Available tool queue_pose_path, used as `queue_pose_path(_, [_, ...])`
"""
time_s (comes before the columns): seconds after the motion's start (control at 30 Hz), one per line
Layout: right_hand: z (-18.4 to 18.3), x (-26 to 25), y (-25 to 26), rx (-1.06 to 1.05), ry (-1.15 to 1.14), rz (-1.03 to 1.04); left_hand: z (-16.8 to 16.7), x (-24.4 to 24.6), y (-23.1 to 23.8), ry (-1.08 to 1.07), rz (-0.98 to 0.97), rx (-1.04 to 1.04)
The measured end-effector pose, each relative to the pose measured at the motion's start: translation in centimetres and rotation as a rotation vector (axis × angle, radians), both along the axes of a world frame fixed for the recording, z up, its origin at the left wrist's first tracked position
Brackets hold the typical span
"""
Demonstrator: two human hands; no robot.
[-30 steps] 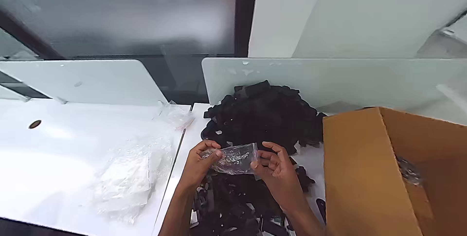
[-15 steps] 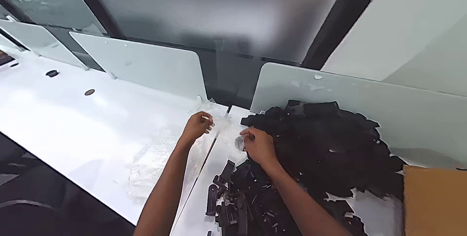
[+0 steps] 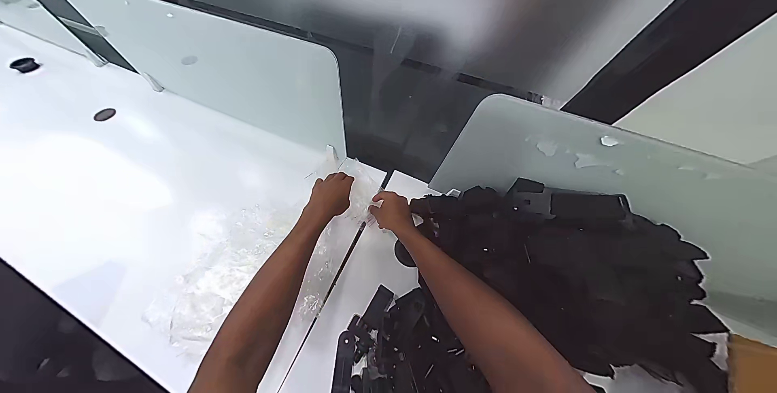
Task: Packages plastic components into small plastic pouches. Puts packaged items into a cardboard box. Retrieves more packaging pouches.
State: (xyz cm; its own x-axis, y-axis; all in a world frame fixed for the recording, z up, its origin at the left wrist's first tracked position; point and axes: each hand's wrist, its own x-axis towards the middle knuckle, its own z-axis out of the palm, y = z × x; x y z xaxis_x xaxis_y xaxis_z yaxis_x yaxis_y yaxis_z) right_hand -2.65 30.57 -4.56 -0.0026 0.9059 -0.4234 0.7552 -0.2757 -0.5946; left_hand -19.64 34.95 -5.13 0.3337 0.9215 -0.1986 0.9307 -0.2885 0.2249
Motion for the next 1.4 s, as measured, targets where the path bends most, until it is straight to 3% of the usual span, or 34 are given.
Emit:
queue_pose_path(0.1, [0.6,1.0,-0.6,0.012,0.039,0.048,1.3,0.2,-0.9,0.009,-0.013,0.022])
queue_pose_path(0.23, [5.2,3.2,-4.6,0.09,-0.087,0.197,4.7,1.6,-5.3,0.018,-0.045,0.145])
queue_pose_path(0.43, [15.5,11.0,-17.7,-0.056,-0.157,0.352,10.9,9.8,-18.0,-0.21,-0.516,0.175])
queue_pose_path(0.73, [24.3,30.5,-43.6,0.12,0.123,-0.208,17.8,29.6,-35.8,-0.619,-0.985,0.204])
queue_pose_path(0.9, [22.4,39.7,-53.4,0.093,0.152,-0.479,18.6,40.5,-41.3,-0.648,-1.284,0.17])
queue_pose_path(1.03, [17.8,45.4,-55.8,-0.1,0.079,-0.554,17.4,47.9,-42.8,-0.483,-1.503,0.138])
queue_pose_path(1.1, [15.2,47.8,-55.2,-0.155,0.088,-0.513,16.9,50.9,-42.8,-0.314,-1.572,0.155])
queue_pose_path(1.23, [9.5,50.8,-52.2,-0.195,0.077,-0.438,16.4,56.6,-43.4,0.267,-1.568,-0.005])
queue_pose_path(1.33, [5.1,52.7,-49.1,-0.238,-0.002,-0.392,15.4,61.1,-43.9,0.722,-1.409,-0.033])
queue_pose_path(1.4, [3.6,53.0,-47.0,-0.277,-0.016,-0.432,14.2,62.4,-43.5,0.812,-1.322,-0.016])
